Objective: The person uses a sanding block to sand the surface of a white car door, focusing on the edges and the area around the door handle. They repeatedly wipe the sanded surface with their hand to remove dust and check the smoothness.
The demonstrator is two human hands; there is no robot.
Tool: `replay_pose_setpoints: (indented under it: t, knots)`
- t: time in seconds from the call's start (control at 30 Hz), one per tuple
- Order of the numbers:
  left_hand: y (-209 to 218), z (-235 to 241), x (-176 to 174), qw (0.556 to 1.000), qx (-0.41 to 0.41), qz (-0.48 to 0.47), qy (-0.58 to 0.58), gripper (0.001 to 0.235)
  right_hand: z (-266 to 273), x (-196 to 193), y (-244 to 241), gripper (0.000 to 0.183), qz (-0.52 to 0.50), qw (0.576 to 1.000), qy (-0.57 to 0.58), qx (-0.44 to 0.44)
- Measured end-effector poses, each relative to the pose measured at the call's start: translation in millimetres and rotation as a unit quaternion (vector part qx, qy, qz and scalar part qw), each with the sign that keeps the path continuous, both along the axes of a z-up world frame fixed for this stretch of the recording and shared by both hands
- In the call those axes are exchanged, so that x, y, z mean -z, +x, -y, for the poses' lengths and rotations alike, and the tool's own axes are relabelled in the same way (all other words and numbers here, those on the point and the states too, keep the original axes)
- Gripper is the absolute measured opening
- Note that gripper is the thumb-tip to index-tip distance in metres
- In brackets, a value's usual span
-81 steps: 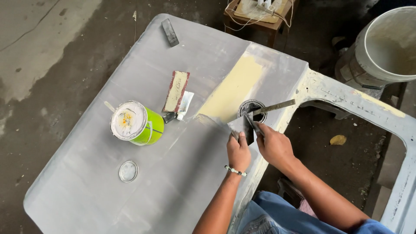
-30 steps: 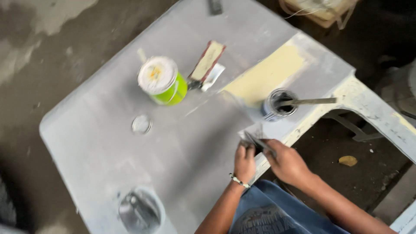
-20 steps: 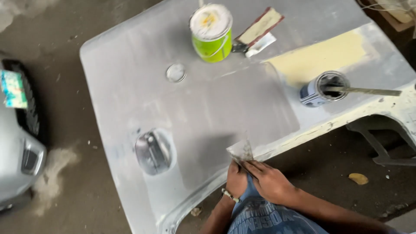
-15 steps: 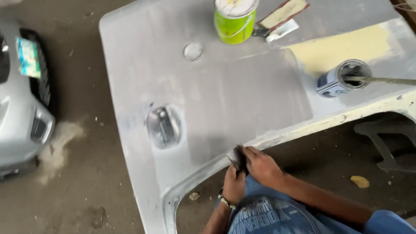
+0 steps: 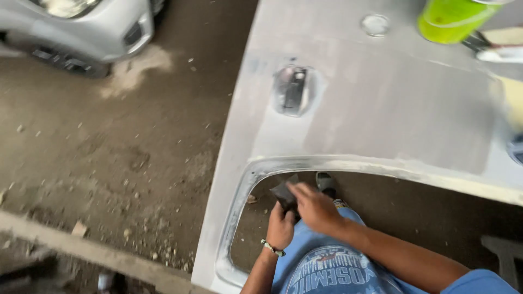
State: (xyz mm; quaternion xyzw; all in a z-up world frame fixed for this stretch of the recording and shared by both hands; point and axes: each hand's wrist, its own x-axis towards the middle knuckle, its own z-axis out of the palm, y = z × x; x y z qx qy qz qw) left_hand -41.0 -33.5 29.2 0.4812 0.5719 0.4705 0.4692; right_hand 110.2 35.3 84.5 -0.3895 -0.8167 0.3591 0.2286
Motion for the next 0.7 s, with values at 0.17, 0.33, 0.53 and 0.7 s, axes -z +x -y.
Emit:
replay_pose_setpoints:
  t: [0.17, 0.33, 0.53, 0.7]
  knots:
    - [-2, 11, 8, 0.986, -0.120, 0.008, -0.114, 0.031, -3, -1, -21, 0.055, -0.003, 0.998, 0.003, -0.059]
    - [16, 19, -8, 0.989, -0.137, 0.060, -0.008, 0.038, -23, -11, -25, 0.056, 0.121, 0.983, -0.114, -0.071]
    - [25, 5, -10, 0.973, -0.201, 0.066, -0.090, 0.031, -49, -3, -19, 0.057, -0.003, 0.978, -0.023, -0.206]
    - [29, -3, 12, 0.964, -0.256, 0.026, -0.068, 0.029, -55, -28, -7, 0.059, -0.071, 0.958, 0.017, -0.277]
